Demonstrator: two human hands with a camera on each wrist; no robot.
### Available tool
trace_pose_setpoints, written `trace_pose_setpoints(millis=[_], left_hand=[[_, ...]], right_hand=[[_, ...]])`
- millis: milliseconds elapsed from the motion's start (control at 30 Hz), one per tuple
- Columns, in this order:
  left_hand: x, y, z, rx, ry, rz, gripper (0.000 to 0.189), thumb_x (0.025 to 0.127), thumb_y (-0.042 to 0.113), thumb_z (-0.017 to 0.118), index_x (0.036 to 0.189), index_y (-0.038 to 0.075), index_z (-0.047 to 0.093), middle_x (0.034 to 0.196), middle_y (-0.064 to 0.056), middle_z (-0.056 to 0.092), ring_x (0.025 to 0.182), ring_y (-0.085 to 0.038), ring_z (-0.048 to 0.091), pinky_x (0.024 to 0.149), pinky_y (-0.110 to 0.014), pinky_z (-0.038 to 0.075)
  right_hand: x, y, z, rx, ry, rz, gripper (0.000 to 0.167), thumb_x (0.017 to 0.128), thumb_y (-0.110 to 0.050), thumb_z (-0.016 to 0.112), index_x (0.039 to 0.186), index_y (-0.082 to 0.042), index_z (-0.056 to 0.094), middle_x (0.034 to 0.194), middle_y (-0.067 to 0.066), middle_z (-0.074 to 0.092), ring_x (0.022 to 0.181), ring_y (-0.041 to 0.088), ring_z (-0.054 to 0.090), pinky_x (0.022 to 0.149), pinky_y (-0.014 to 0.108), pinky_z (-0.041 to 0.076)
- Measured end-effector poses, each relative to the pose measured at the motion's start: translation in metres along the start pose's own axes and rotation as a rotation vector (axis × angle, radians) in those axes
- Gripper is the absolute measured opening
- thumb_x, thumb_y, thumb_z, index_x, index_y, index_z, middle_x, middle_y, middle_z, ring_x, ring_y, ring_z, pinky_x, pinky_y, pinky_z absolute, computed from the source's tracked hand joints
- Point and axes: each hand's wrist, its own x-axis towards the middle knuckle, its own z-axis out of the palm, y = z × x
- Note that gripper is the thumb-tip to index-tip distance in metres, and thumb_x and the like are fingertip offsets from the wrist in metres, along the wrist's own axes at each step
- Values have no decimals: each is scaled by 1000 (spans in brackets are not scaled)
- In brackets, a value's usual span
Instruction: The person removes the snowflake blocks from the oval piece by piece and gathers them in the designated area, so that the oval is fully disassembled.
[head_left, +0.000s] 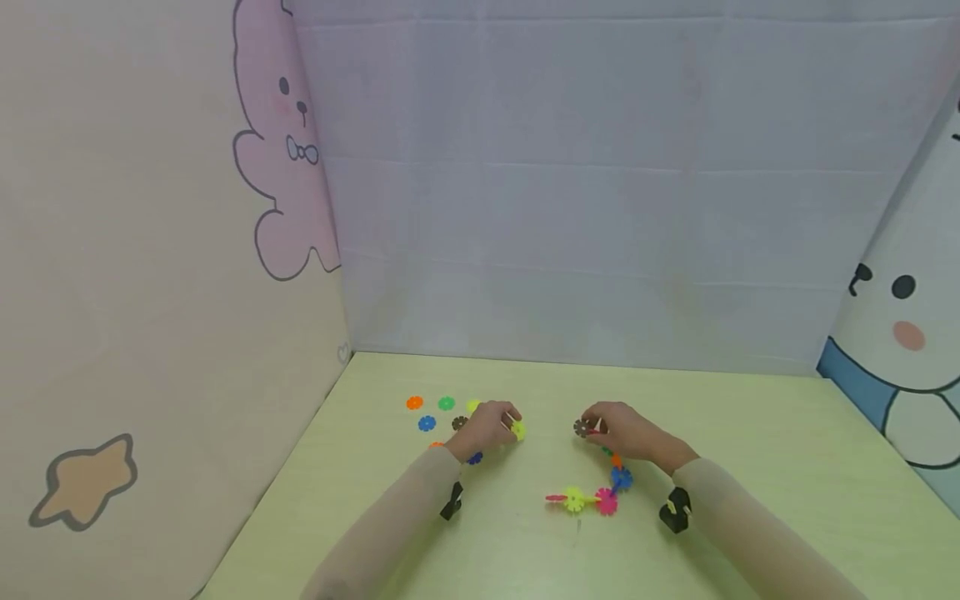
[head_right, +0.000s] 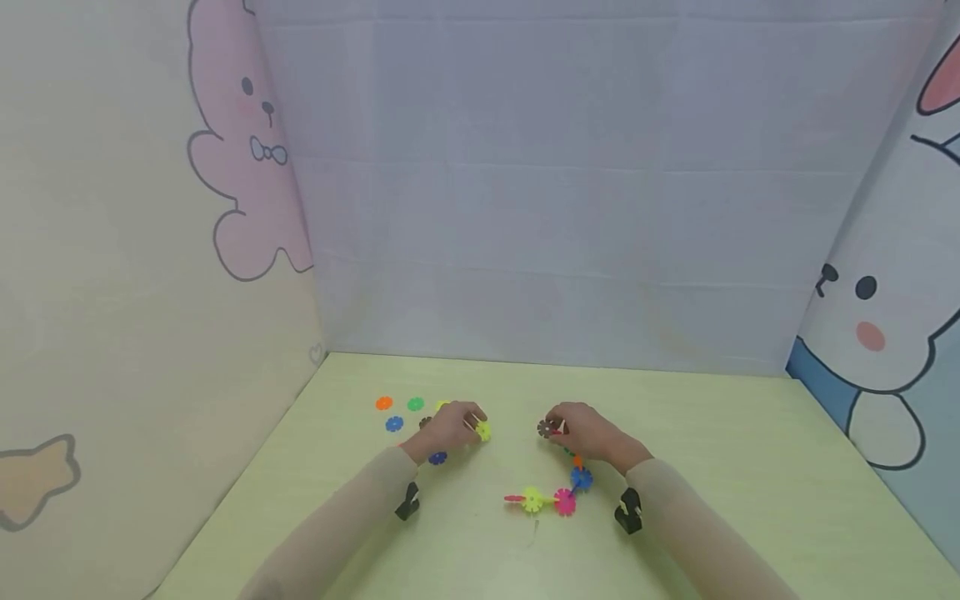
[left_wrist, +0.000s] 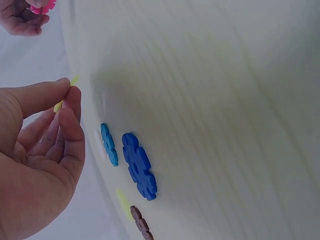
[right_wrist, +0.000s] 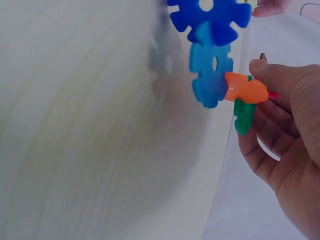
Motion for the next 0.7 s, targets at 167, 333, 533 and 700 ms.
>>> trace_pose_setpoints(millis=[167, 333, 533, 700], left_hand=[[3, 5, 7, 9, 11, -4, 30, 75, -2, 74, 104, 2, 66, 93, -9, 65, 86, -22, 61, 73, -33, 51], [9, 8, 13, 47, 32, 18, 30, 75, -1, 74, 104, 1, 65, 89, -8, 64, 83, -21, 59, 76, -33, 49], [19, 11, 20, 150, 50, 42, 27, 77, 5, 75, 103, 2, 65, 83, -4, 64, 77, -15, 59, 70, -27, 48], [23, 15, 21, 152, 54, 21, 26, 79, 7, 74, 102, 3, 64, 83, -4, 63, 73, -14, 56, 67, -26, 46]], right_hand=[[1, 0, 0, 7, -4, -12, 24, 85, -11, 70, 106, -2, 63, 89, -4, 60, 73, 9, 52, 61, 24, 46], [5, -1, 0, 2, -13, -23, 23, 85, -11, 71, 106, -3, 63, 90, -4, 60, 73, 8, 52, 62, 24, 46], [8, -4, -4, -9, -17, -22, 24, 85, -12, 71, 106, -4, 64, 90, -4, 61, 74, 9, 52, 63, 24, 47], [11, -6, -6, -10, -29, -38, 23, 85, -12, 71, 106, -4, 64, 91, -4, 62, 74, 9, 52, 63, 24, 47]])
